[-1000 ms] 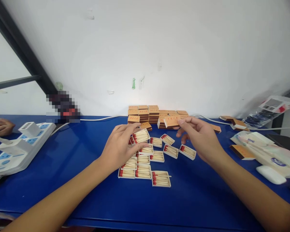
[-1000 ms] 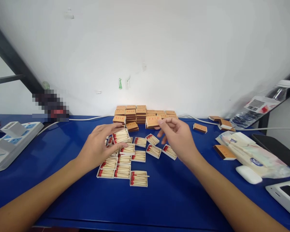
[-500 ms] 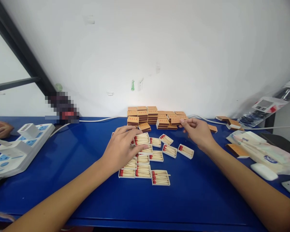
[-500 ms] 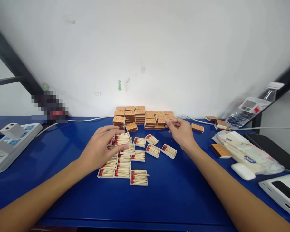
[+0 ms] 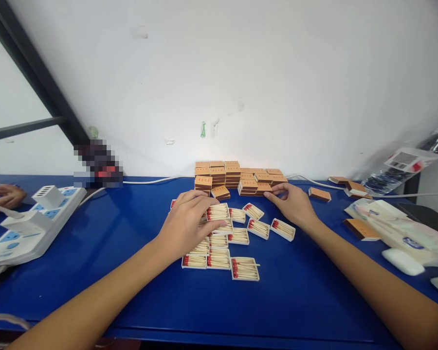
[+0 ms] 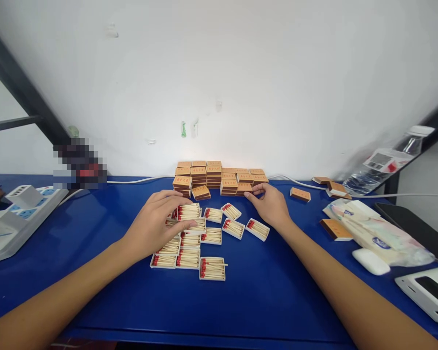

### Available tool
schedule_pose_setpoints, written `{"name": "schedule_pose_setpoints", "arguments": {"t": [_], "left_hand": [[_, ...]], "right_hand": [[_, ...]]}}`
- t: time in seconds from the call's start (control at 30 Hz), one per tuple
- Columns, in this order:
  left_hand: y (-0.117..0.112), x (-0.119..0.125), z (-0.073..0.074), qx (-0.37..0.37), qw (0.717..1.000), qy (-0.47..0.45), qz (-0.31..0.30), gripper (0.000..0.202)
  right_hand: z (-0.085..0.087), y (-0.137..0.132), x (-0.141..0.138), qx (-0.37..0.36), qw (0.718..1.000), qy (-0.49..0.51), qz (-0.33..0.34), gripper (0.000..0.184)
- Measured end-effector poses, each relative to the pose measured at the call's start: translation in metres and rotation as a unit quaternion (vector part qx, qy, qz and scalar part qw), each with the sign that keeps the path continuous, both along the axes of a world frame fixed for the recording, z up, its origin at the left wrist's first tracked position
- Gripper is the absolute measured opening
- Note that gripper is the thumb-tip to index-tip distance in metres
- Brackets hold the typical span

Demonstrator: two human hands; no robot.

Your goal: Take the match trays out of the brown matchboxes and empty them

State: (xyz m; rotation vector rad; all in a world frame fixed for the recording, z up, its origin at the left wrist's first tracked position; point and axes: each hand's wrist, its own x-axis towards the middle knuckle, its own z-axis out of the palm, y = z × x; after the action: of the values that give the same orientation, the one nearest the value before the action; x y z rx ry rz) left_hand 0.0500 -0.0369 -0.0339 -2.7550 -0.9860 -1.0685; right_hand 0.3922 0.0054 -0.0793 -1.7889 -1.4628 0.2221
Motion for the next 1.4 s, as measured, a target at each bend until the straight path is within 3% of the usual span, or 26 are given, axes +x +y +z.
{"name": "schedule_pose_setpoints", "arguments": {"t": [0.1,0.2,0.33,0.43,0.53,0.8,1.17,1.27,1.4], "left_hand": [[0.008,-0.009,0.012,0.008,1.000,0.017,0.021,0.037],[0.024,-0.030,0.029,-0.014,0.994,0.058,0.089,0.036],[0.047,-0.067,0.046,-0.148,0.966,0.155,0.142,0.037],[0.058,-0.089,0.048,-0.246,0.928,0.217,0.179,0.039],[0.063,-0.099,0.047,-0.283,0.913,0.224,0.189,0.038],[0.069,-0.108,0.047,-0.277,0.910,0.229,0.208,0.051],[0.088,-0.134,0.032,-0.278,0.886,0.254,0.270,0.045],[0.085,-0.126,0.034,-0.276,0.904,0.226,0.235,0.052],[0.076,-0.099,0.033,-0.185,0.938,0.176,0.236,0.055]], "right_hand": [[-0.002,-0.001,0.000,0.002,1.000,-0.007,-0.002,0.035],[-0.002,-0.002,0.001,0.004,1.000,-0.001,-0.008,0.038],[0.001,-0.003,0.000,-0.008,1.000,-0.004,-0.014,0.033],[0.004,-0.005,-0.001,-0.011,1.000,-0.005,-0.008,0.030],[0.008,-0.008,-0.003,-0.014,1.000,-0.004,0.001,0.029],[0.014,-0.012,-0.006,-0.031,1.000,-0.007,0.001,0.027],[0.008,-0.009,-0.002,-0.023,1.000,-0.009,0.002,0.027],[0.008,-0.008,-0.001,-0.019,1.000,-0.003,-0.001,0.025],[0.008,-0.008,-0.001,-0.007,1.000,0.005,-0.002,0.022]]}}
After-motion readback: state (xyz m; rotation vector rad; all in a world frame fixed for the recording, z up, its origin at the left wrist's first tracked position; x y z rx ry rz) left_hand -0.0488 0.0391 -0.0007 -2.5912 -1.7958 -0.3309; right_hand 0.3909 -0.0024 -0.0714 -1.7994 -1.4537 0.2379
